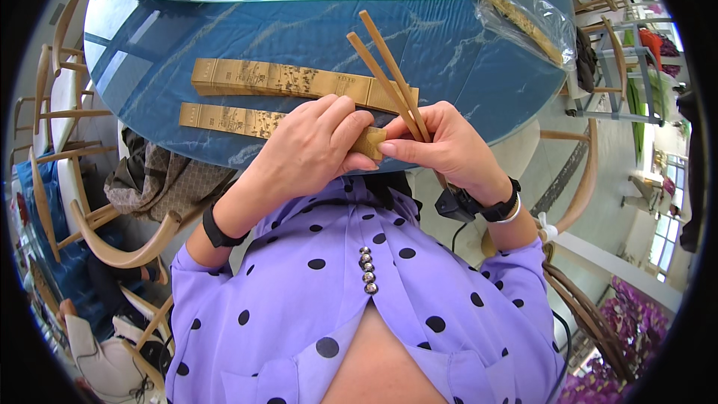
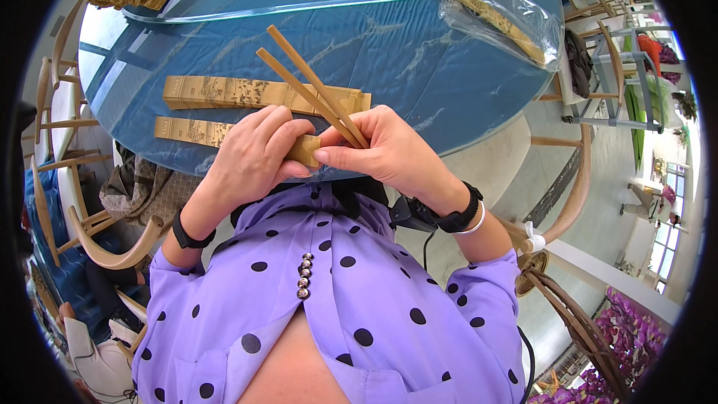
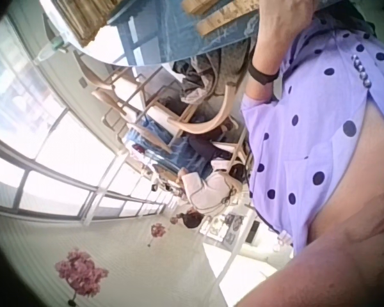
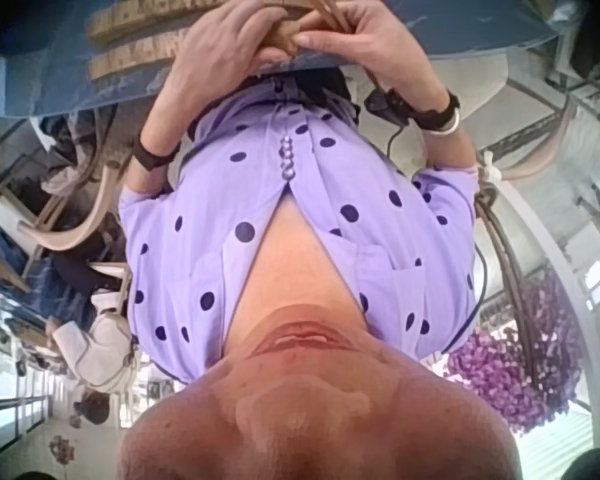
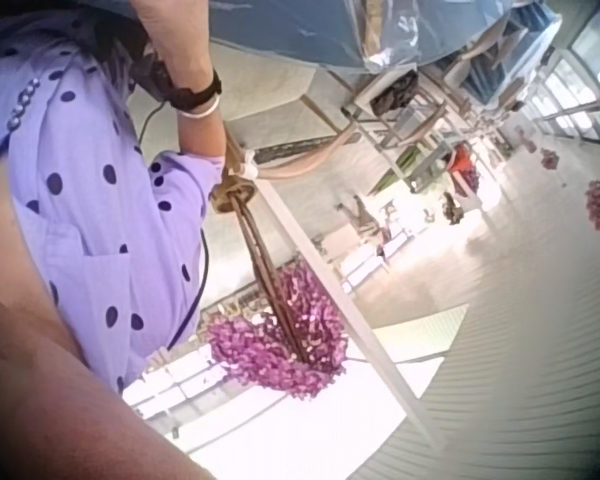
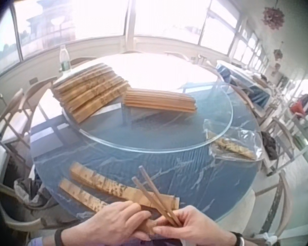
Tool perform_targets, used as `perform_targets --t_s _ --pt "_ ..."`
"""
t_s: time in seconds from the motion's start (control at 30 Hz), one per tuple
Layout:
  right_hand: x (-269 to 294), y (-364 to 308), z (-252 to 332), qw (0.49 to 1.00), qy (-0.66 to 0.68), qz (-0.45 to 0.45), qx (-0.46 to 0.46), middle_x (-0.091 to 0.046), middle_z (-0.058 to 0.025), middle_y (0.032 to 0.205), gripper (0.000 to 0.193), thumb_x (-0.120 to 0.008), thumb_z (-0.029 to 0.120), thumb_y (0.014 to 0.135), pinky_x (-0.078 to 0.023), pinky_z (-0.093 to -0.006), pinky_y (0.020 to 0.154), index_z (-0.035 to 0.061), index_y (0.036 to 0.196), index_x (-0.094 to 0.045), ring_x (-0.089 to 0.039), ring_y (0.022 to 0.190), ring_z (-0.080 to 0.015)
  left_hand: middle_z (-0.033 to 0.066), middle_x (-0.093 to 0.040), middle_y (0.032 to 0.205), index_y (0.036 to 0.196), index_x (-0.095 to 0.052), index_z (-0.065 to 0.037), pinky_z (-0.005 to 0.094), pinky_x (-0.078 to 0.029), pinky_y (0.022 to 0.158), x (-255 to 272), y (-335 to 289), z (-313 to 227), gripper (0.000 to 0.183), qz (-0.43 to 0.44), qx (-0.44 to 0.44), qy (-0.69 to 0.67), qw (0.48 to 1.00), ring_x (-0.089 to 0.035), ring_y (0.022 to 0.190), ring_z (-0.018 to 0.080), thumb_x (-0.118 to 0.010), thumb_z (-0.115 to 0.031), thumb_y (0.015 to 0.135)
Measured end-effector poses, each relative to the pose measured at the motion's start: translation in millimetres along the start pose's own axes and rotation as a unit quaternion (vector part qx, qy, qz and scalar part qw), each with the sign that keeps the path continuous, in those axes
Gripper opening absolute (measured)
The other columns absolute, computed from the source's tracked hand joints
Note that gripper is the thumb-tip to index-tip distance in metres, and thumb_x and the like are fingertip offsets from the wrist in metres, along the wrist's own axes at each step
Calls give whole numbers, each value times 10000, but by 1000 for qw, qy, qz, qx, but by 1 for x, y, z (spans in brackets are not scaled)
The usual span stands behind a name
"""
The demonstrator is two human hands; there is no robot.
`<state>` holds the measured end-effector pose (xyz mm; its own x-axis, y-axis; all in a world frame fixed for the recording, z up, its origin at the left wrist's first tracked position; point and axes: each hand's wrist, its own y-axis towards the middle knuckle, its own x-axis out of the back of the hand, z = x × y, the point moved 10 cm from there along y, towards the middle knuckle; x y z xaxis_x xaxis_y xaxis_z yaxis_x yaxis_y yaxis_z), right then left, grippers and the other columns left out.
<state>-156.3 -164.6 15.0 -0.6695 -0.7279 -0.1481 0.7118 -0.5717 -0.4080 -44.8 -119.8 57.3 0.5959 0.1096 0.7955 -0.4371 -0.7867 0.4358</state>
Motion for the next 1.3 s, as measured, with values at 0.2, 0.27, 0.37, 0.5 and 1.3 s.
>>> perform_targets --t_s 0.2,0.27,0.37,0.5,1.3 --pt "-15 -2 5 997 26 74 -27 -747 -37 897 173 -726 106 943 -486 -207 699 -48 1014 -758 -631 790 -40 80 -490 895 1058 -584 -33 370 -474 730 -5 -5 -7 612 31 -26 -23 999 -546 824 252 -547 -616 876" --pt "-16 -1 3 995 6 90 -31 -747 -35 898 167 -722 103 945 -489 -209 704 -46 1009 -757 -631 794 -39 68 -474 887 1021 -577 -35 351 -468 719 -3 -5 -10 583 19 -38 -11 999 -532 816 228 -568 -598 870" --pt "-17 -1 -2 997 18 67 -35 -732 -18 862 164 -724 103 942 -477 -202 691 -39 1017 -756 -617 780 -33 65 -466 888 983 -564 -46 342 -465 708 -2 -4 -14 550 19 -36 4 999 -524 817 223 -590 -582 862" --pt "-14 1 -7 998 3 54 -25 -701 2 804 169 -739 111 931 -455 -199 666 -30 1023 -752 -592 748 -28 65 -457 886 926 -534 -57 334 -461 692 -1 -1 -16 516 27 -38 14 999 -517 816 223 -622 -560 848" --pt "-7 4 9 993 -112 -35 21 -530 70 658 141 -750 103 870 -297 -236 515 -34 883 -720 -395 601 -14 64 -485 894 1021 -561 -47 345 -470 703 -3 3 -17 431 27 -28 84 996 -551 825 224 -748 -374 812"
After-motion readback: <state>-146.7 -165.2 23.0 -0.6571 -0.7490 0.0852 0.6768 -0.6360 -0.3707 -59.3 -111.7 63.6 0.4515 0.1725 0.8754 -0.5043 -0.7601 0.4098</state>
